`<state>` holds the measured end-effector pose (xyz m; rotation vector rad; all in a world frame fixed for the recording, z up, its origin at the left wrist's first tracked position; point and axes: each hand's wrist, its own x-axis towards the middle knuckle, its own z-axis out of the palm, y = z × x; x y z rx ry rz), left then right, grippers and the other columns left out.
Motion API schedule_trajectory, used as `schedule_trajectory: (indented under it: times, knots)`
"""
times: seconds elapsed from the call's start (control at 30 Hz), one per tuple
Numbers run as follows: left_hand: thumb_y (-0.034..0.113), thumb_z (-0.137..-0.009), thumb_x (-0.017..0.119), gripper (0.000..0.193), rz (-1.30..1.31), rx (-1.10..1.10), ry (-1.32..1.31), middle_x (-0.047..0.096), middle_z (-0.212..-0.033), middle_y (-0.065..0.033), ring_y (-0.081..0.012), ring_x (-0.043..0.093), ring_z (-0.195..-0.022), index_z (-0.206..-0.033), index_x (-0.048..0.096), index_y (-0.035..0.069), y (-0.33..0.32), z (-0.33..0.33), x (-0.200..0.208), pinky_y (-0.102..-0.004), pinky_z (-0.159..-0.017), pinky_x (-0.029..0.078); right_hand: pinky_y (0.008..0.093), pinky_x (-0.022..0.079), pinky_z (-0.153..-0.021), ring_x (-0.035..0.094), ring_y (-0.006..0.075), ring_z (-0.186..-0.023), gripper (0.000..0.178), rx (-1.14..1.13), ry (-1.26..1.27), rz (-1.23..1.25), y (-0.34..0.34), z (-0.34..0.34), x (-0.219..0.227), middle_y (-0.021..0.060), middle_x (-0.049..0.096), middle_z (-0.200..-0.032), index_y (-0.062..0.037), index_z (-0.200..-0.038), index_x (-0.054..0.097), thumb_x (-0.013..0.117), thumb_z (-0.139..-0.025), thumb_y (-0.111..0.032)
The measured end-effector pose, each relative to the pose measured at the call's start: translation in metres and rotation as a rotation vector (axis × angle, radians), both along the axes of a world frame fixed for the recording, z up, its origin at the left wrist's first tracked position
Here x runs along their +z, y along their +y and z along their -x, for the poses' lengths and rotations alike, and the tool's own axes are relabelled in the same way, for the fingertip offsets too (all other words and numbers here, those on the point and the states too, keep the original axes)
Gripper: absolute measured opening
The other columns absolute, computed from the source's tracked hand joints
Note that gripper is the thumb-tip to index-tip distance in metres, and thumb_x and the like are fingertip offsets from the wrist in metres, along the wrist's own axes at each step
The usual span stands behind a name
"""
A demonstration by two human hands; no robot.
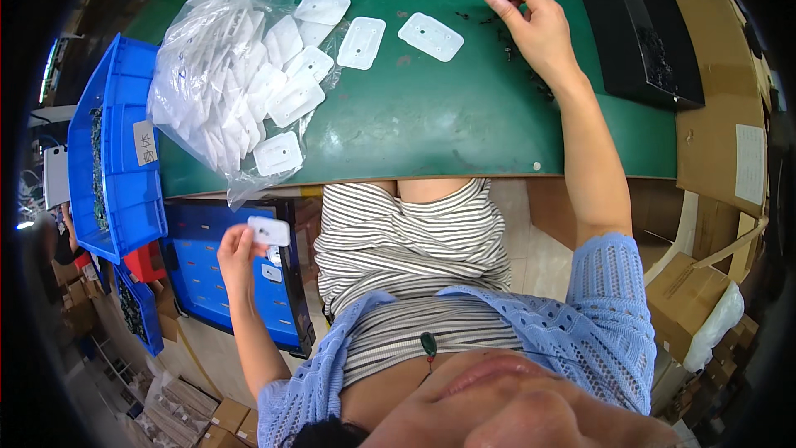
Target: Manually assemble plastic casing components by inserting a small black piece into a white housing.
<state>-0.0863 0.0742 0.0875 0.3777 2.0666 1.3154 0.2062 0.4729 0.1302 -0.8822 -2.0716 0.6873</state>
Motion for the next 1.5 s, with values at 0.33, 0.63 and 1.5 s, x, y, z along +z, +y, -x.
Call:
schedule_trajectory:
  times: [0.33, 0.63, 1.5]
  knots:
    - [0.008, -0.081, 0.061, 0.012, 0.456, 0.351, 0.165, 0.059, -0.063, -0.0095, -0.0159, 0.055, -0.042, -0.079, 0.055, -0.002, -0.131, 0.082, -0.158, -0.0253, -0.037, 0.045, 0.0344, 0.046, -0.073, 0.052, 0.0237, -0.084, 0.016, 0.056, -0.239, -0.402, -0.003, 0.017, -0.027, 0.0064, 0.055, -0.085, -0.0049, -0.091, 0.059, 0.062, -0.076, -0.010]
    - [0.012, -0.079, 0.063, 0.012, 0.867, 0.078, 0.345, 0.061, -0.067, -0.0123, -0.0222, 0.061, -0.050, -0.084, 0.058, 0.003, -0.098, 0.060, -0.144, -0.0317, -0.044, 0.048, 0.0349, 0.045, -0.074, 0.051, 0.0266, -0.085, 0.014, 0.059, -0.346, -0.446, -0.006, 0.024, -0.031, 0.0104, 0.054, -0.086, -0.0012, -0.087, 0.056, 0.060, -0.075, -0.007]
    - [0.014, -0.069, 0.069, 0.038, -0.031, -1.090, 1.099, 0.053, -0.097, -0.0147, -0.0301, 0.045, -0.098, -0.099, 0.052, 0.001, 0.315, -0.093, 0.052, -0.0359, -0.082, 0.040, 0.0309, 0.047, -0.072, 0.056, 0.0238, -0.084, 0.012, 0.152, -0.104, -0.188, 0.000, 0.017, -0.019, 0.0110, 0.058, -0.086, 0.0001, -0.093, 0.055, 0.051, -0.081, -0.002]
